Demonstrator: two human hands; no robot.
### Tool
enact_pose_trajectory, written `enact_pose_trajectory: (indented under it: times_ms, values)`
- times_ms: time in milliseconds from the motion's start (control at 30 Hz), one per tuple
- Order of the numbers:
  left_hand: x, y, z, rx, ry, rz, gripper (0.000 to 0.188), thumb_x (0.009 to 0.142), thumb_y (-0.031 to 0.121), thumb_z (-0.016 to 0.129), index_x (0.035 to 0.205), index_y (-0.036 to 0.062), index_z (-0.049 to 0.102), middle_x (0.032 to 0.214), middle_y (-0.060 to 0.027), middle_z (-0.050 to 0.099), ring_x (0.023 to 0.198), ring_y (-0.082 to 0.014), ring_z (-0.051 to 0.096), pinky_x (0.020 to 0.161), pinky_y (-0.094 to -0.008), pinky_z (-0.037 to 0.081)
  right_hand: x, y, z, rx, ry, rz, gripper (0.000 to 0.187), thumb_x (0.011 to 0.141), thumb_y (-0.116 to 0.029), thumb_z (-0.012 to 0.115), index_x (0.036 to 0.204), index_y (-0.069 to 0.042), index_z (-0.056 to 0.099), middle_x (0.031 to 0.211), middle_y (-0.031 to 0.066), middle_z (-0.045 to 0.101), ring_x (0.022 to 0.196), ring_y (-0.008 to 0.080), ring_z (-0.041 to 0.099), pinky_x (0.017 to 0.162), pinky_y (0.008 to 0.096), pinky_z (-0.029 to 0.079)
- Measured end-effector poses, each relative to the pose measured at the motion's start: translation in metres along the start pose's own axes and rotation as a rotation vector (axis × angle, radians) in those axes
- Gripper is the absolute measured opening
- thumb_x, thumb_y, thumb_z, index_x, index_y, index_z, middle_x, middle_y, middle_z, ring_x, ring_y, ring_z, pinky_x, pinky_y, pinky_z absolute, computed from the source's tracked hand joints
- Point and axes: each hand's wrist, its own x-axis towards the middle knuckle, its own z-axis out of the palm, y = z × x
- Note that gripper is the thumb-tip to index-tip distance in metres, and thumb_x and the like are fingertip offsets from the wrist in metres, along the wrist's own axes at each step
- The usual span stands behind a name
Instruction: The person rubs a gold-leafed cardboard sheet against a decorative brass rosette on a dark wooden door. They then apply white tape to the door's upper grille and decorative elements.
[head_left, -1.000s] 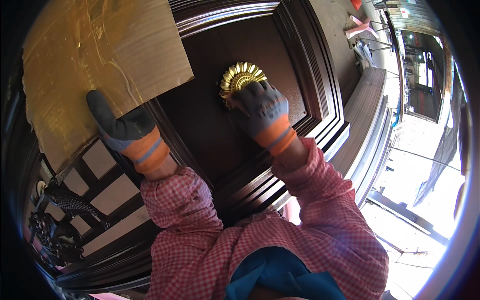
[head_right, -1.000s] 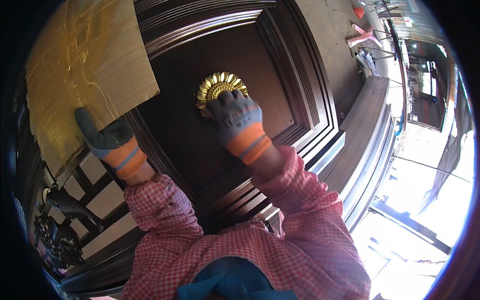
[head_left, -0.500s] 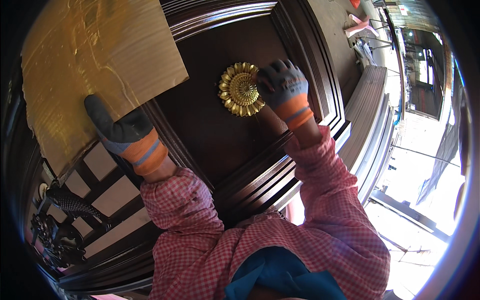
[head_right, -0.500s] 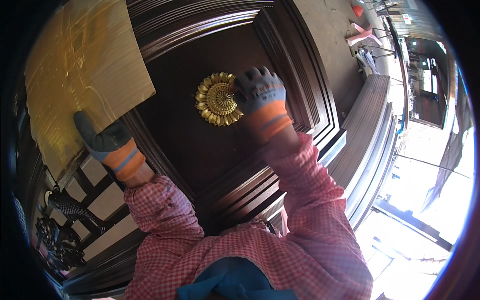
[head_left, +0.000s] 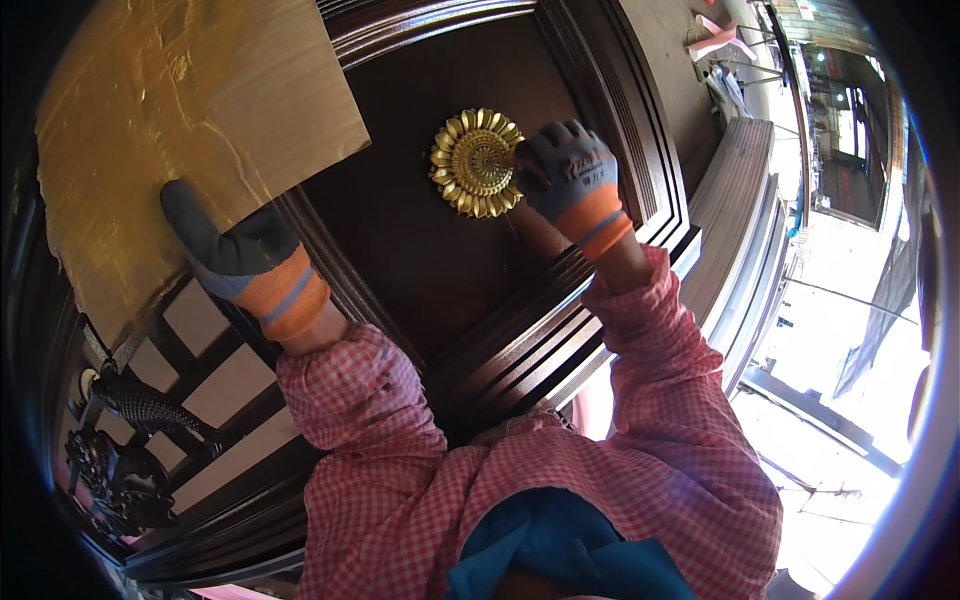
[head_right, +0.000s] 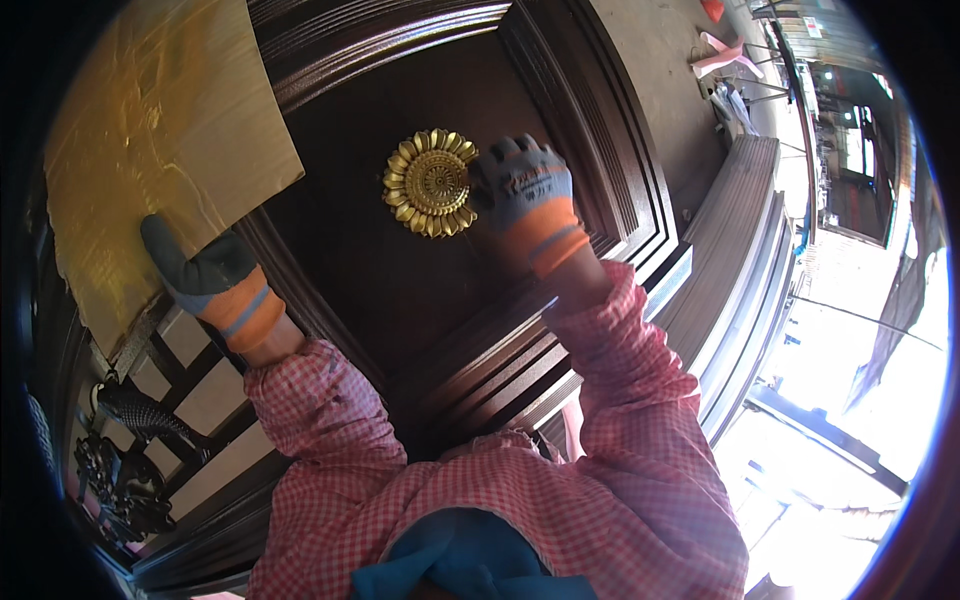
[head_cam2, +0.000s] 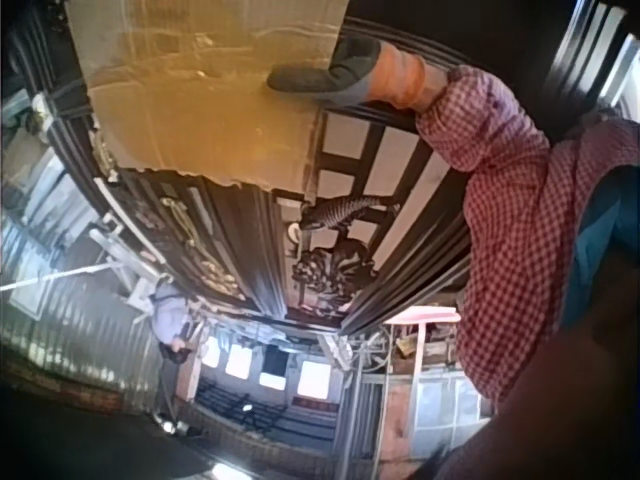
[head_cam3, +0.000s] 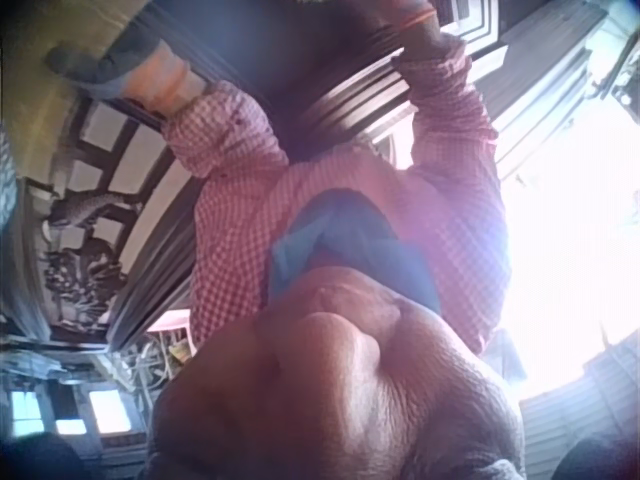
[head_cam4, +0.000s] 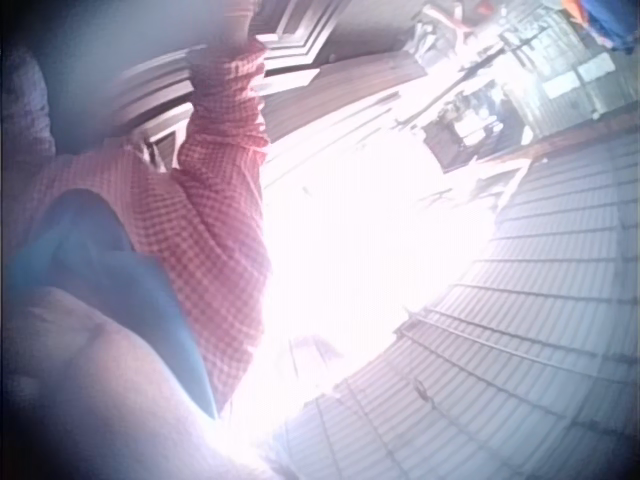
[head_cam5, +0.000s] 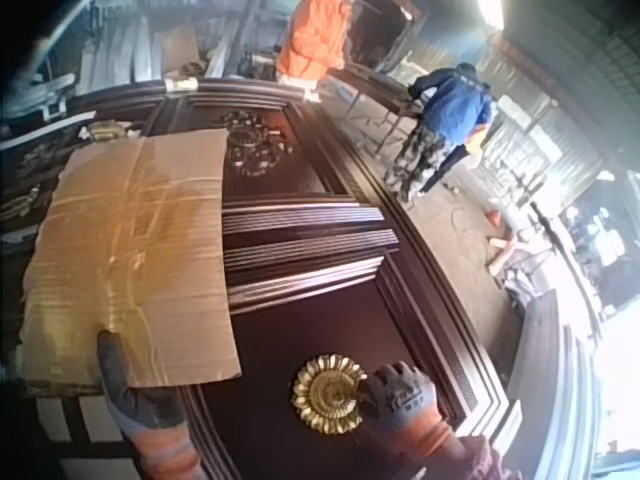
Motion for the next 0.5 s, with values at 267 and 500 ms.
enact_pose_trajectory:
  times_ms: [267, 500]
  values:
    - [-0.002, 0.006, 0.007, -0.072, 0.020, -0.053, 0.053, 0.096, 0.024, 0.063, 0.139, -0.0023, 0.046, 0.136, -0.0163, 0.055, 0.118, -0.0247, 0.057, 0.103, -0.0332, 0.046, -0.019, -0.049, -0.001, 0.087, -0.025, -0.053, 0.026, 0.076, -0.032, 0.073, 0.094, -0.014, 0.071, 0.094, 0.0070, 0.064, 0.091, 0.0298, 0.061, 0.076, 0.0430, 0.051]
    - [0.002, -0.001, 0.004, -0.024, -0.034, 0.040, 0.047, 0.097, 0.024, 0.063, 0.133, -0.0035, 0.052, 0.132, -0.0189, 0.057, 0.113, -0.0247, 0.059, 0.100, -0.0346, 0.049, 0.040, -0.045, 0.006, 0.003, 0.145, -0.080, 0.027, 0.077, -0.031, 0.072, 0.099, -0.016, 0.070, 0.103, 0.0084, 0.065, 0.099, 0.0296, 0.060, 0.083, 0.0417, 0.051]
